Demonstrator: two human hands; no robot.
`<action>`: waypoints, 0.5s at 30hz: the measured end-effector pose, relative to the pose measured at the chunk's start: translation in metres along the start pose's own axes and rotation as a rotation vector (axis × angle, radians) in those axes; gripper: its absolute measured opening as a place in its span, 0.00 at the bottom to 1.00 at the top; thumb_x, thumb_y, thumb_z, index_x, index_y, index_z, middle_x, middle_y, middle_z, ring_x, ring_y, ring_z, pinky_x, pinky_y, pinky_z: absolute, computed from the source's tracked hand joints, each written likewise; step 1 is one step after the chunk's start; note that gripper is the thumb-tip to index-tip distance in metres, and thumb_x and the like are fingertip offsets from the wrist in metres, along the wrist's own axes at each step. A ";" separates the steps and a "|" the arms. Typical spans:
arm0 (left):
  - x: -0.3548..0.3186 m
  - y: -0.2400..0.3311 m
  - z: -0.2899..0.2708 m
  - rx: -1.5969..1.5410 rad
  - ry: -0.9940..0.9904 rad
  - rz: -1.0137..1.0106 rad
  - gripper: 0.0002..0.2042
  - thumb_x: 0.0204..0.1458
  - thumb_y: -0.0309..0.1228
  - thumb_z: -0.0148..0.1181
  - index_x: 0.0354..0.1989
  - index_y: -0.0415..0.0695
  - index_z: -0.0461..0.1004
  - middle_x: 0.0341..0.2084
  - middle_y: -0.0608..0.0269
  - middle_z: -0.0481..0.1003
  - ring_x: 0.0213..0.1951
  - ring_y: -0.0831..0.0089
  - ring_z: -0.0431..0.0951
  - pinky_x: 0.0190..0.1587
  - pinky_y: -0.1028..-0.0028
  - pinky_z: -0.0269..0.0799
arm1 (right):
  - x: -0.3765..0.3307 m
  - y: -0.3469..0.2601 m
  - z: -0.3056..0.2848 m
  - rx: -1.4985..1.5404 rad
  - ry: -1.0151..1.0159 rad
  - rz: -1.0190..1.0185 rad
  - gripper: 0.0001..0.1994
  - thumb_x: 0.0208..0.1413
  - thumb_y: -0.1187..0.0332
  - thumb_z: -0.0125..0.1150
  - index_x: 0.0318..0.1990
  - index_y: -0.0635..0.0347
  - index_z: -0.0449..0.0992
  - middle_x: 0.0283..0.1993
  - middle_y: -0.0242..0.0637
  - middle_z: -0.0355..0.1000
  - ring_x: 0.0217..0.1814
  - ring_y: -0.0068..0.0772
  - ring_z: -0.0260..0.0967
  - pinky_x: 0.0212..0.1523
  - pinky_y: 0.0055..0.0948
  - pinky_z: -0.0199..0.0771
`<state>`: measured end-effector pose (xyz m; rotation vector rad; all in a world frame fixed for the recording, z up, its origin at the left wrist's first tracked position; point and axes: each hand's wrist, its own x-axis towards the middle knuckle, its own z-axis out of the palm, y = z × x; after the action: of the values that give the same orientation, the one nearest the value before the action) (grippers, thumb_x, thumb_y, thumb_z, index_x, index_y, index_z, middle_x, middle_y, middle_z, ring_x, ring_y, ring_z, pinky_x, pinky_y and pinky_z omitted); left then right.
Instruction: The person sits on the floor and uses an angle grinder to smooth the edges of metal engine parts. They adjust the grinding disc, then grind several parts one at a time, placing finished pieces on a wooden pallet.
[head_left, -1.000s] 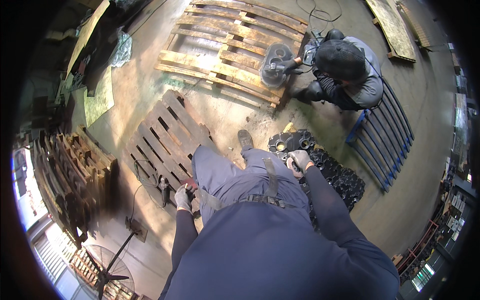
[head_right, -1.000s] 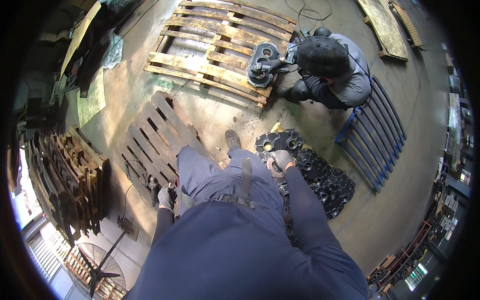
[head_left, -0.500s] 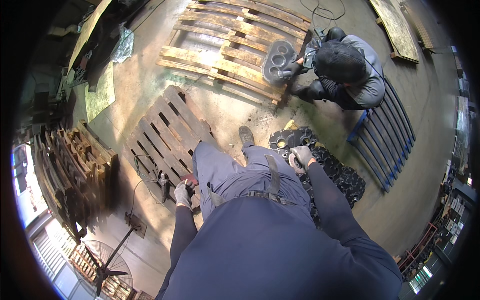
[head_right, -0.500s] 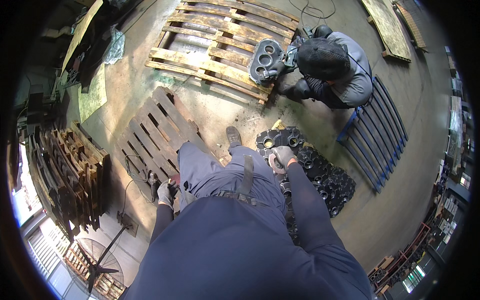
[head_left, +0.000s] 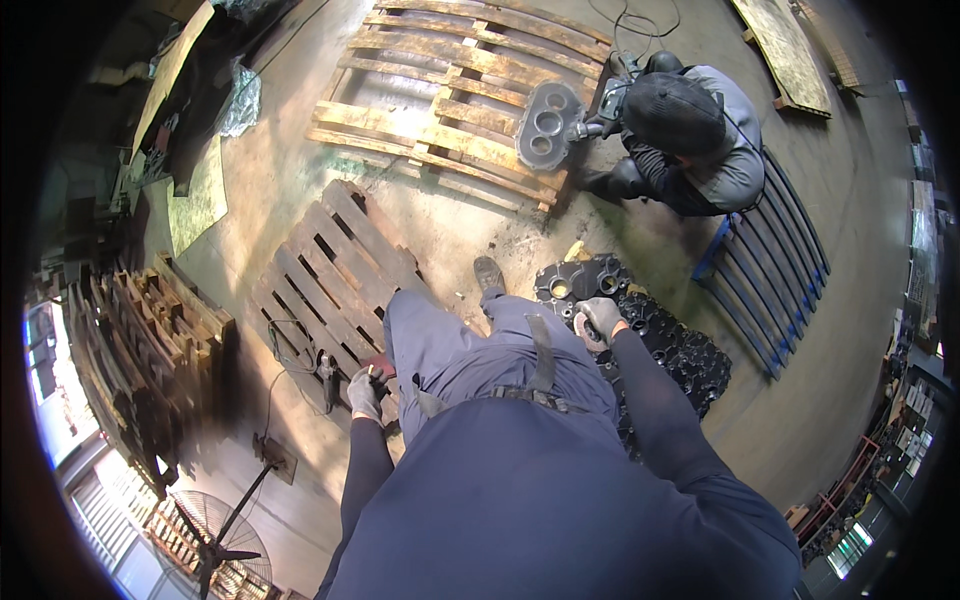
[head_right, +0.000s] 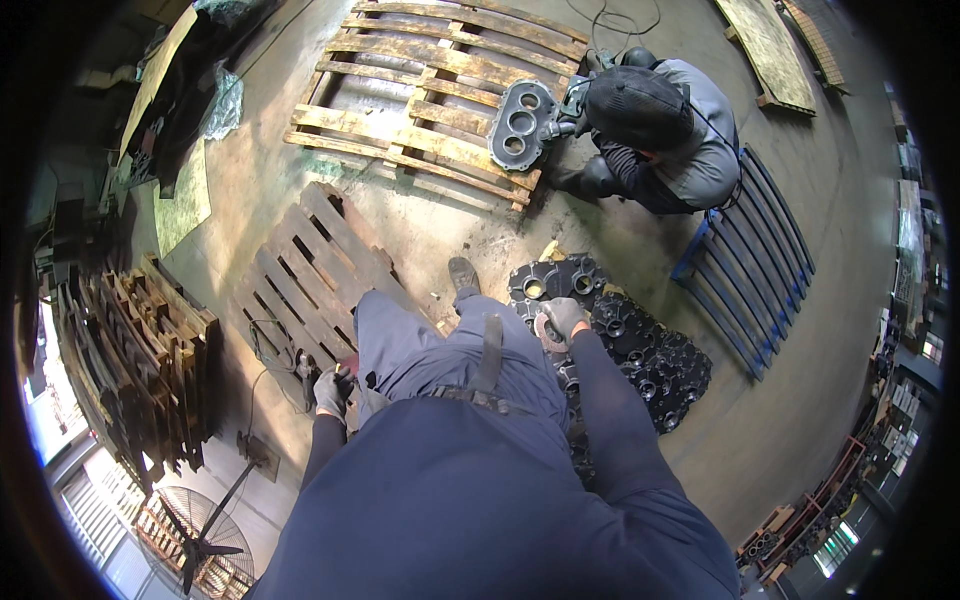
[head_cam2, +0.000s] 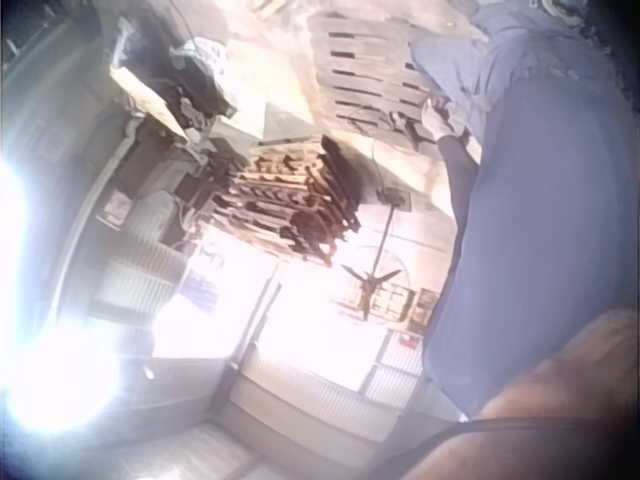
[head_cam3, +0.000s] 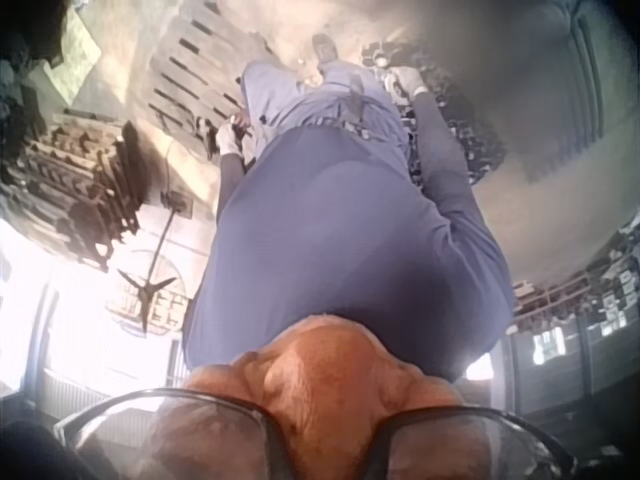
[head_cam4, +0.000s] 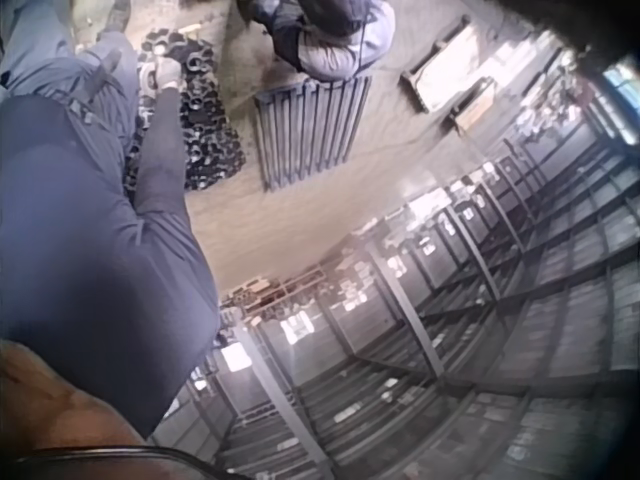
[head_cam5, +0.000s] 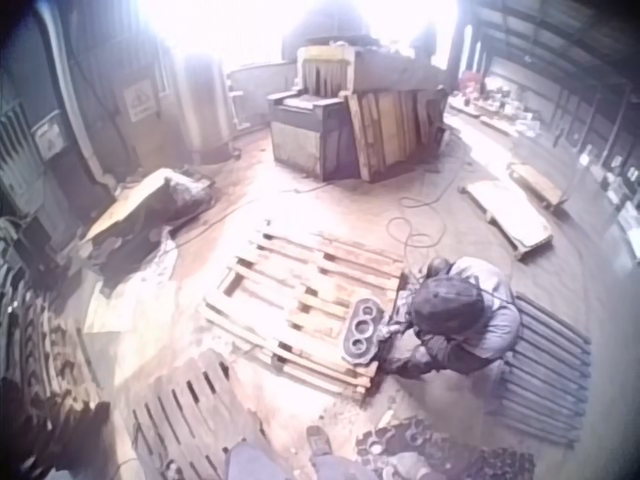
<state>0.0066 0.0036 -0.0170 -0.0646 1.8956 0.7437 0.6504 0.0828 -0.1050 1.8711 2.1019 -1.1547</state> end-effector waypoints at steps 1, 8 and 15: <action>0.001 0.000 0.000 -0.011 0.002 0.004 0.21 0.71 0.31 0.50 0.69 0.41 0.70 0.51 0.50 0.85 0.42 0.56 0.89 0.42 0.61 0.83 | -0.001 0.000 0.000 -0.013 0.006 -0.018 0.14 0.63 0.65 0.61 0.52 0.51 0.87 0.46 0.47 0.86 0.52 0.49 0.85 0.54 0.44 0.84; 0.025 -0.014 -0.016 -0.042 -0.014 0.027 0.18 0.70 0.29 0.50 0.65 0.39 0.74 0.44 0.51 0.86 0.39 0.60 0.89 0.35 0.62 0.85 | 0.004 -0.006 -0.005 0.175 -0.006 0.067 0.14 0.65 0.63 0.58 0.51 0.51 0.87 0.48 0.45 0.86 0.53 0.47 0.85 0.54 0.43 0.83; -0.002 0.005 -0.004 -0.002 0.020 -0.004 0.21 0.69 0.33 0.50 0.68 0.43 0.73 0.55 0.53 0.84 0.49 0.54 0.87 0.49 0.58 0.81 | 0.012 -0.022 -0.011 0.535 -0.019 0.310 0.20 0.68 0.54 0.63 0.46 0.65 0.88 0.48 0.54 0.85 0.53 0.52 0.84 0.54 0.42 0.79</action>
<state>0.0022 0.0046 -0.0116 -0.0778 1.9132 0.7445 0.6326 0.0999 -0.0939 2.2720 1.5030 -1.7561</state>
